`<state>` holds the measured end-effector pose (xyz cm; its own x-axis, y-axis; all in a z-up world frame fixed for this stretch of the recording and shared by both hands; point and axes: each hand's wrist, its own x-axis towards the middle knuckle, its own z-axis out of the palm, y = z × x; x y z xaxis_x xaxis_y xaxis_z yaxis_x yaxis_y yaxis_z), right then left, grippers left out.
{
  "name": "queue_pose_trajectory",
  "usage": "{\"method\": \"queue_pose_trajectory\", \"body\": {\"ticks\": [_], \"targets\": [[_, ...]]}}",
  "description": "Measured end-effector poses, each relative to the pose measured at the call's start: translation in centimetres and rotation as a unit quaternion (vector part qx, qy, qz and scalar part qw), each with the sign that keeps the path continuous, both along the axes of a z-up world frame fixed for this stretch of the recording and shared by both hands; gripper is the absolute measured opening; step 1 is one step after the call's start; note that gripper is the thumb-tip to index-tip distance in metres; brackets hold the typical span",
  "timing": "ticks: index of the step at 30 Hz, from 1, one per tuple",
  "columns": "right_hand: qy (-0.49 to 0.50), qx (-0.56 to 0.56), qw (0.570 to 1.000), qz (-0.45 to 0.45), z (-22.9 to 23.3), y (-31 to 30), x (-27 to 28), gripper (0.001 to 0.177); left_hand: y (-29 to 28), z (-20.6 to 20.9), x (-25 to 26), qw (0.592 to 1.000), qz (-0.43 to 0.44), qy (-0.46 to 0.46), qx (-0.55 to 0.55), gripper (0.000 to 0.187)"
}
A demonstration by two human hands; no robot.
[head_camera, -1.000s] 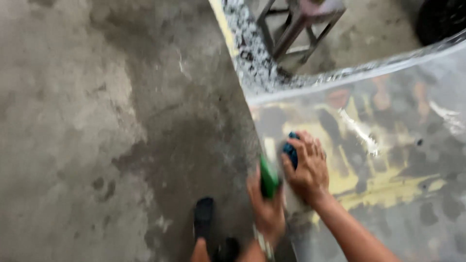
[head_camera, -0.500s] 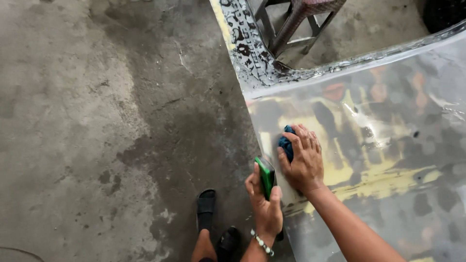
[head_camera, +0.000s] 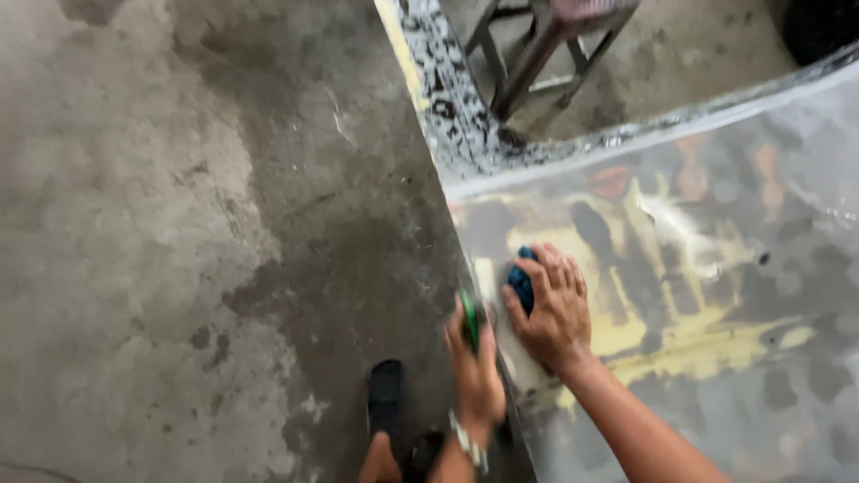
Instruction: The person sands a large, flat metallic surface using a green sanding block held in the right hand. They frequently wipe the surface with a blue cloth held in the left hand to remove dust and debris. The person moves around the surface, sanding different sections and wiping them clean.
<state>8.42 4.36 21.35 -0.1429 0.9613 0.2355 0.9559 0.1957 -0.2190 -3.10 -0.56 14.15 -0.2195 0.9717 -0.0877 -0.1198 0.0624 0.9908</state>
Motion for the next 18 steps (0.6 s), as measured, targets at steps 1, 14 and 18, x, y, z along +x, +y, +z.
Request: {"method": "queue_pose_trajectory", "body": {"ticks": [1, 14, 18], "targets": [[0.0, 0.004, 1.0, 0.001, -0.2, 0.2, 0.1, 0.045, -1.7, -0.7, 0.6, 0.998, -0.011, -0.045, -0.039, 0.059], [-0.007, 0.011, 1.0, 0.002, -0.2, -0.2, 0.0, 0.043, 9.8, -7.3, -1.2, 0.896, -0.001, -0.437, -0.081, 0.04], [-0.004, 0.009, 1.0, -0.003, -0.3, -0.2, 0.1, 0.043, 8.8, -4.1, -3.0, 0.862, -0.037, -0.501, -0.074, 0.044]]}}
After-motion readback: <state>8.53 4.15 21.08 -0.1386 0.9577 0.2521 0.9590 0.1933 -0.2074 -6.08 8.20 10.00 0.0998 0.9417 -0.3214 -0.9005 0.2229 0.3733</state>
